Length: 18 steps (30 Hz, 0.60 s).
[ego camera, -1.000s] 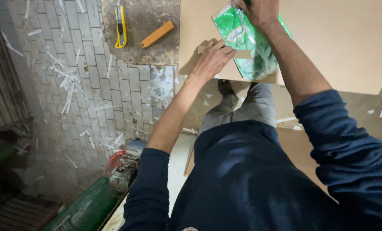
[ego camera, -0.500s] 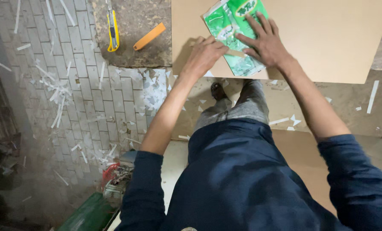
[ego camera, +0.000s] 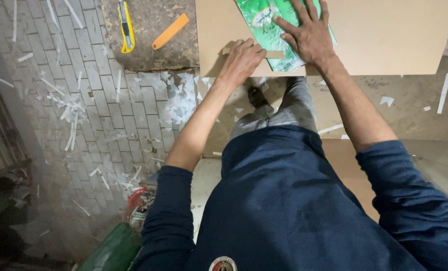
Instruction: The person cuts white mat board strips around a picture frame opening using a utility knife guided along an orange ruler, peels away the cut strips, then positions the frame, places a backing board, and scrapes residue off a board surface.
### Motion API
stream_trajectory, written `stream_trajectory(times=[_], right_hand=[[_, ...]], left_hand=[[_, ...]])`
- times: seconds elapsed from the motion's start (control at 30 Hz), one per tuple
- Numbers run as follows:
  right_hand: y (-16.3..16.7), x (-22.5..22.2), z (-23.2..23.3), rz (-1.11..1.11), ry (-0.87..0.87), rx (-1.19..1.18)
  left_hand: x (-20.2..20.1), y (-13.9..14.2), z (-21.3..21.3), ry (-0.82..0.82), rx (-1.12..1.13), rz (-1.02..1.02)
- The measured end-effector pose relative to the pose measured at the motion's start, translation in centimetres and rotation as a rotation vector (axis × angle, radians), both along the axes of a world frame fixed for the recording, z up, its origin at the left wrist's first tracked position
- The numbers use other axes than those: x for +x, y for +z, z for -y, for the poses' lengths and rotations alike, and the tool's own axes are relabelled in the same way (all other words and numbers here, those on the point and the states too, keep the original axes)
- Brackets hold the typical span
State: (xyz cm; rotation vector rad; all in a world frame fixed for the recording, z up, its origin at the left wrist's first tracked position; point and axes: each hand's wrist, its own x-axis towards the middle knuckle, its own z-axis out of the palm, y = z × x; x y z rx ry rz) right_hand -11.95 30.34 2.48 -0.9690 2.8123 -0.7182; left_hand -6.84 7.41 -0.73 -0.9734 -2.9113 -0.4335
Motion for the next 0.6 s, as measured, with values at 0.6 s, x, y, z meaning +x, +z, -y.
stream_trajectory(times=[0.6], right_hand=[[0.9, 0.0, 2.0, -0.138, 0.008, -0.016]], left_hand=[[-1.0, 3.3, 1.3, -0.078, 0.088, 0.023]])
